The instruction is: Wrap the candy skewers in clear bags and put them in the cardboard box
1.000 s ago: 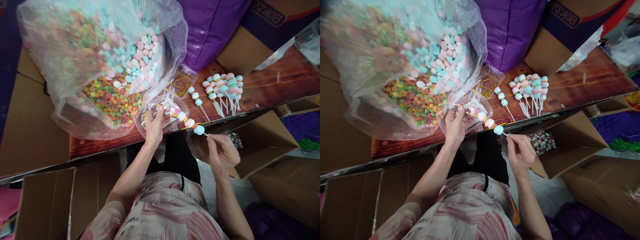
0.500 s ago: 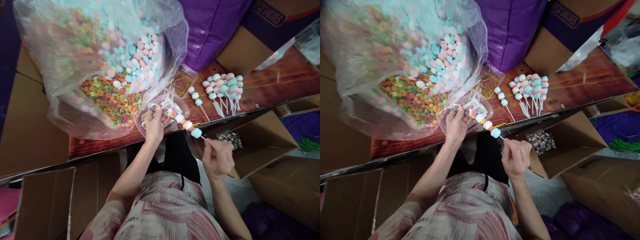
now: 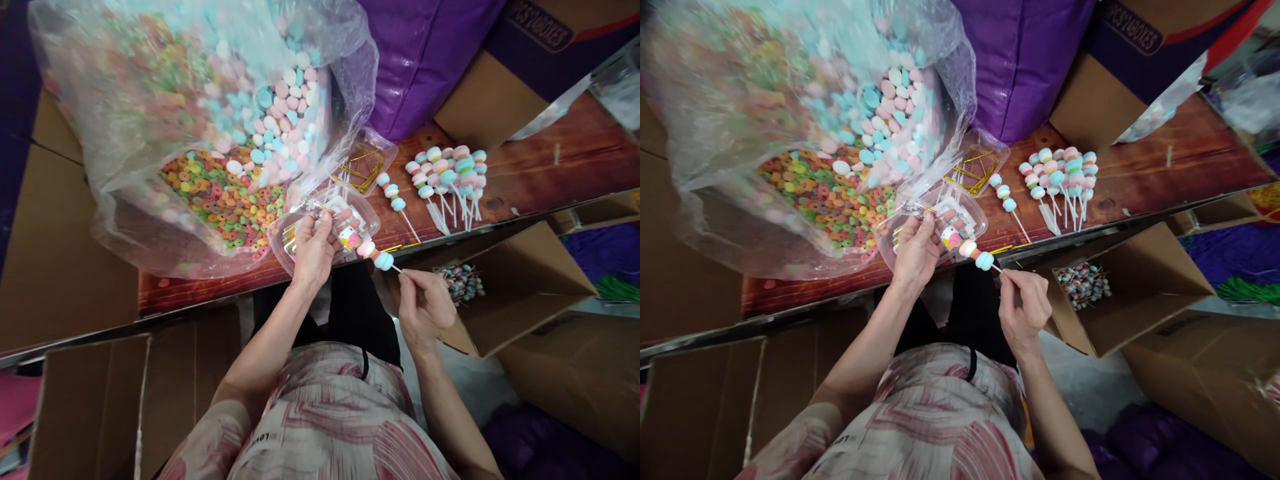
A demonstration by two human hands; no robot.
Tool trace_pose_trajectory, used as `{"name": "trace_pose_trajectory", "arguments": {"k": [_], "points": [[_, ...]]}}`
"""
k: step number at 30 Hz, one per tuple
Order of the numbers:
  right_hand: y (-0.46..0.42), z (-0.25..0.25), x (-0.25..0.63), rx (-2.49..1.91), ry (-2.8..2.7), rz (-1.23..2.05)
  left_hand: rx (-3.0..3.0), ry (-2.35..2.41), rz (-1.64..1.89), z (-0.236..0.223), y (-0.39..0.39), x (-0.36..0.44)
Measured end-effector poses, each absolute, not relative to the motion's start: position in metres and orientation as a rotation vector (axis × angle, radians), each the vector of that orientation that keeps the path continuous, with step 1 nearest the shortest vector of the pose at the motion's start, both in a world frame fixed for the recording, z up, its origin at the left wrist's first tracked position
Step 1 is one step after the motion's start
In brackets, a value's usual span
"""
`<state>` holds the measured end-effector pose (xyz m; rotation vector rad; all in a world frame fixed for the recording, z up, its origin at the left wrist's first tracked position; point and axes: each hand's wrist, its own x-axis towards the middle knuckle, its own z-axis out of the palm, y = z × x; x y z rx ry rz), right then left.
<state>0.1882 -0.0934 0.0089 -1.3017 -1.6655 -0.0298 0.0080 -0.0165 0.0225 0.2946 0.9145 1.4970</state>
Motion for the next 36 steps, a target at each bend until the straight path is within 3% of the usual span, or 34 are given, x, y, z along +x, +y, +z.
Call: {"name": "trace_pose_trajectory", "arguments": {"k": [11, 20, 24, 32, 36], "points": [[-0.086, 0.012, 0.179, -1.308, -1.914, -0.071, 0.376, 0.881, 1.494, 0.025, -0.018, 0.011], [-0.091, 0.027, 0.171, -1.401, -1.463, 1.056, 0.291, 0.802, 1.444, 0.029, -0.018, 0.012], [-0.089, 0.030, 0.167, -1.376, -1.231, 1.335, 0.246, 0.778, 1.457, 0.031, -0.018, 0.013], [-0.090, 0.024, 0.164, -1.335, -1.166, 1.359, 0.303, 0.788, 1.434, 0.029, -0.019, 0.014], [-0.086, 0.023, 0.157, -1.372, -1.345, 1.140, 0.353, 0.832, 1.370, 0.029, -0.020, 0.014]]}}
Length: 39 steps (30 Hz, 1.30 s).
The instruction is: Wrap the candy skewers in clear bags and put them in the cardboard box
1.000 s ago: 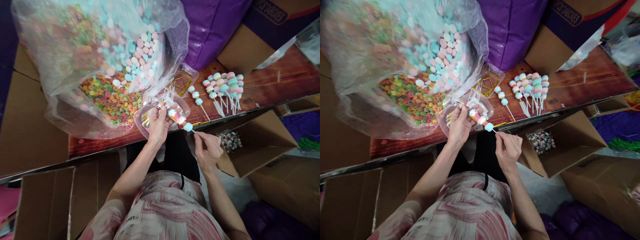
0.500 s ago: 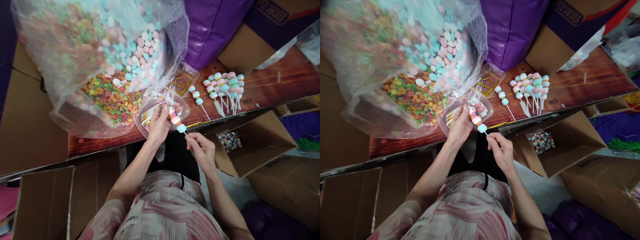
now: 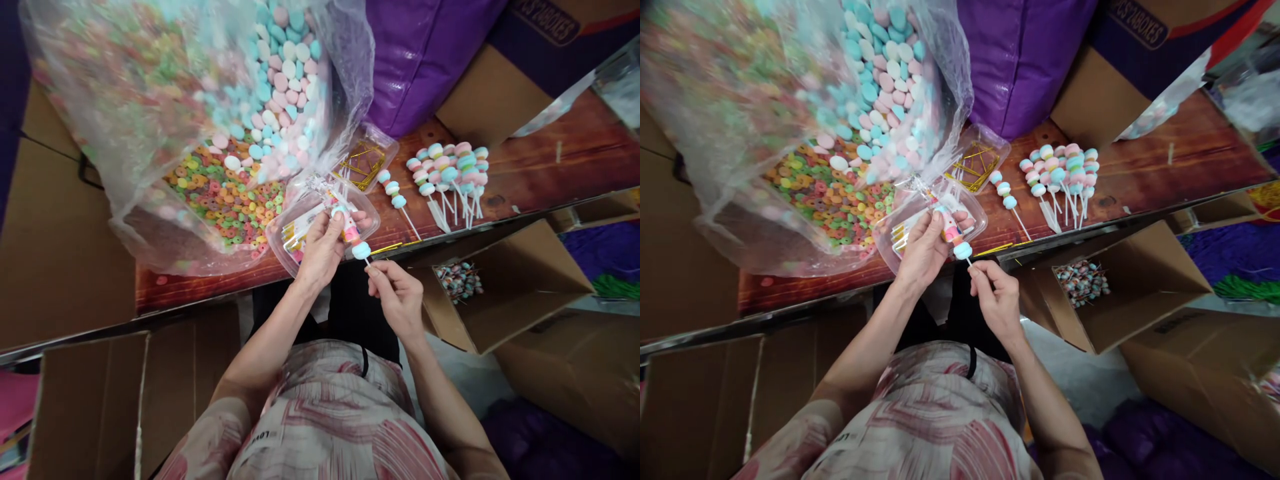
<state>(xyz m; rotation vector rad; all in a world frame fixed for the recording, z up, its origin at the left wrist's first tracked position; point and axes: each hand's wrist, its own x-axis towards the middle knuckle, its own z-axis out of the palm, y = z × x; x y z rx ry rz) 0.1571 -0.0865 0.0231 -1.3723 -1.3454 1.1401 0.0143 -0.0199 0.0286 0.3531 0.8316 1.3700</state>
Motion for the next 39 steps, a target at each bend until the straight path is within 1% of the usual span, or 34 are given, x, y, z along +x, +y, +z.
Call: {"name": "trace_pose_trajectory", "arguments": {"k": [3, 8, 13, 19, 26, 31, 37, 39], "points": [[-0.082, 0.023, 0.147, -1.365, -1.438, 0.994, 0.406, 0.838, 1.352, 0.029, -0.021, 0.016], [-0.075, 0.022, 0.129, -1.316, -1.390, 0.956, 0.455, 0.823, 1.325, 0.030, -0.023, 0.015], [-0.075, 0.026, 0.128, -1.329, -1.344, 1.033, 0.400, 0.791, 1.281, 0.031, -0.020, 0.007], [-0.077, 0.035, 0.138, -1.350, -1.275, 1.229, 0.318, 0.795, 1.352, 0.033, -0.015, 0.000], [-0.067, 0.024, 0.123, -1.277, -1.128, 1.296, 0.358, 0.817, 1.267, 0.035, -0.021, 0.010], [-0.060, 0.024, 0.120, -1.172, -0.996, 1.401, 0.366, 0.787, 1.252, 0.034, -0.021, 0.006], [-0.067, 0.032, 0.132, -1.295, -1.244, 1.287, 0.279, 0.863, 1.328, 0.038, -0.013, -0.005], [-0.069, 0.031, 0.132, -1.298, -1.265, 1.293, 0.267, 0.866, 1.355, 0.039, -0.012, -0.004]]}}
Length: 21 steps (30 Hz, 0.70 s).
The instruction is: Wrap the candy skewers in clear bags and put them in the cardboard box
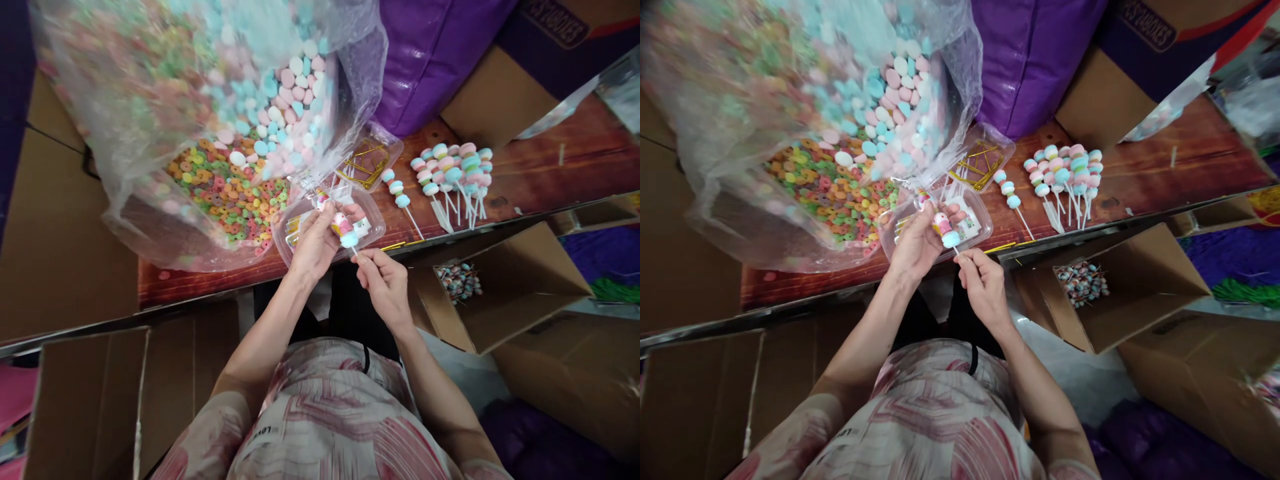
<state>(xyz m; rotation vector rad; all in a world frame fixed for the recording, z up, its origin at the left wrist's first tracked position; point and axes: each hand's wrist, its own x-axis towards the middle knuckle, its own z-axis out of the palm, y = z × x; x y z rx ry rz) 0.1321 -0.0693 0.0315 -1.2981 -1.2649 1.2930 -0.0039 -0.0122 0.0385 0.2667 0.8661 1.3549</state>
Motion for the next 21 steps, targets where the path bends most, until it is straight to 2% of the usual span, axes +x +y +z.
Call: {"name": "trace_pose_trajectory", "arguments": {"k": [6, 9, 21], "points": [[-0.064, 0.030, 0.129, -1.076, -0.871, 1.743, 0.272, 0.787, 1.412, 0.037, -0.016, 0.003], [-0.066, 0.030, 0.127, -1.043, -0.761, 1.817, 0.285, 0.778, 1.444, 0.035, -0.018, 0.006], [-0.066, 0.025, 0.119, -1.250, -1.308, 1.183, 0.346, 0.828, 1.384, 0.027, -0.025, 0.016]]}}
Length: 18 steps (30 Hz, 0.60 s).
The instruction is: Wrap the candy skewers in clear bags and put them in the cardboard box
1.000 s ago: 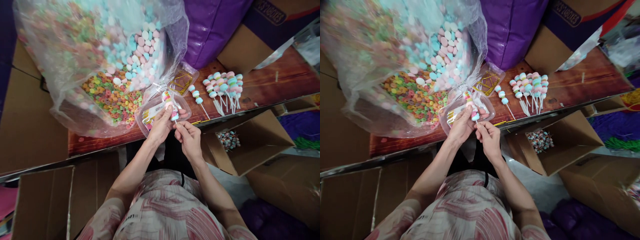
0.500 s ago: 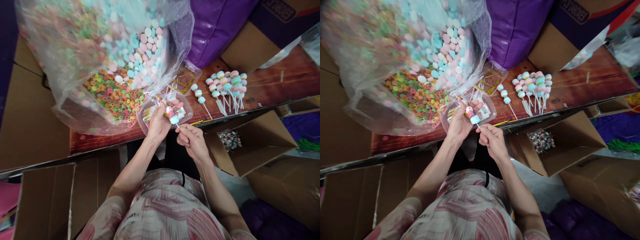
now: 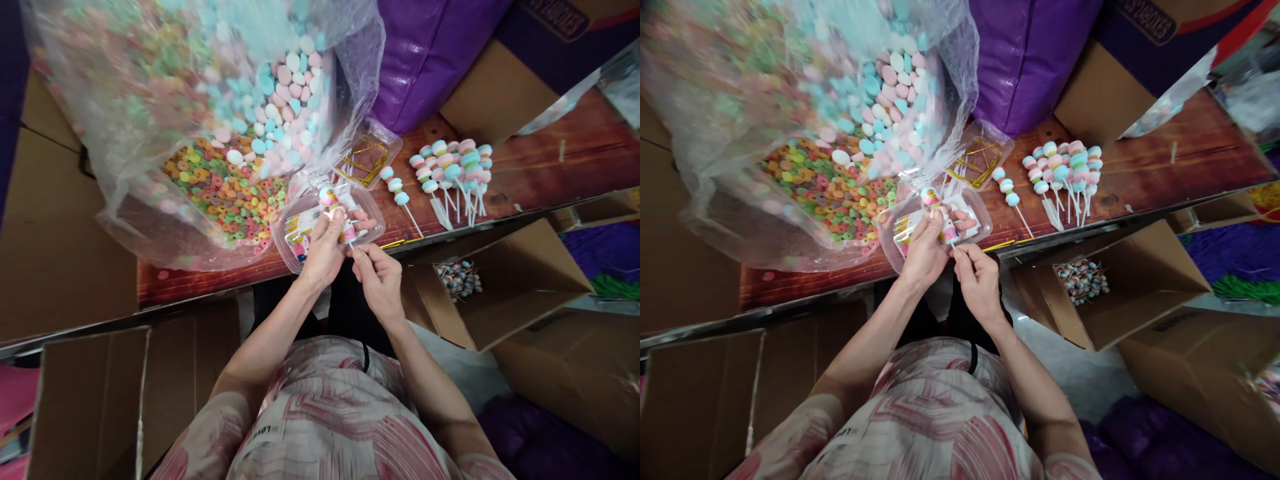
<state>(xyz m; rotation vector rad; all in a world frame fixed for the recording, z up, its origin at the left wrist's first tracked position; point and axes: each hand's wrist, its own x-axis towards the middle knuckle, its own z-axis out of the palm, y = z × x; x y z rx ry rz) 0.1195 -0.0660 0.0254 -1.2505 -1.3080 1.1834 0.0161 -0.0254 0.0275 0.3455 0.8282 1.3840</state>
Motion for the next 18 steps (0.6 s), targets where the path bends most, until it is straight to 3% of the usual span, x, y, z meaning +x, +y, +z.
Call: {"name": "trace_pose_trajectory", "arguments": {"k": [5, 13, 18], "points": [[-0.061, 0.028, 0.115, -1.282, -1.366, 1.001, 0.390, 0.781, 1.359, 0.024, -0.028, 0.021], [-0.074, 0.038, 0.138, -1.298, -1.301, 1.449, 0.407, 0.784, 1.360, 0.029, -0.024, 0.006], [-0.070, 0.035, 0.129, -1.239, -1.310, 1.311, 0.483, 0.743, 1.331, 0.025, -0.030, 0.012]]}}
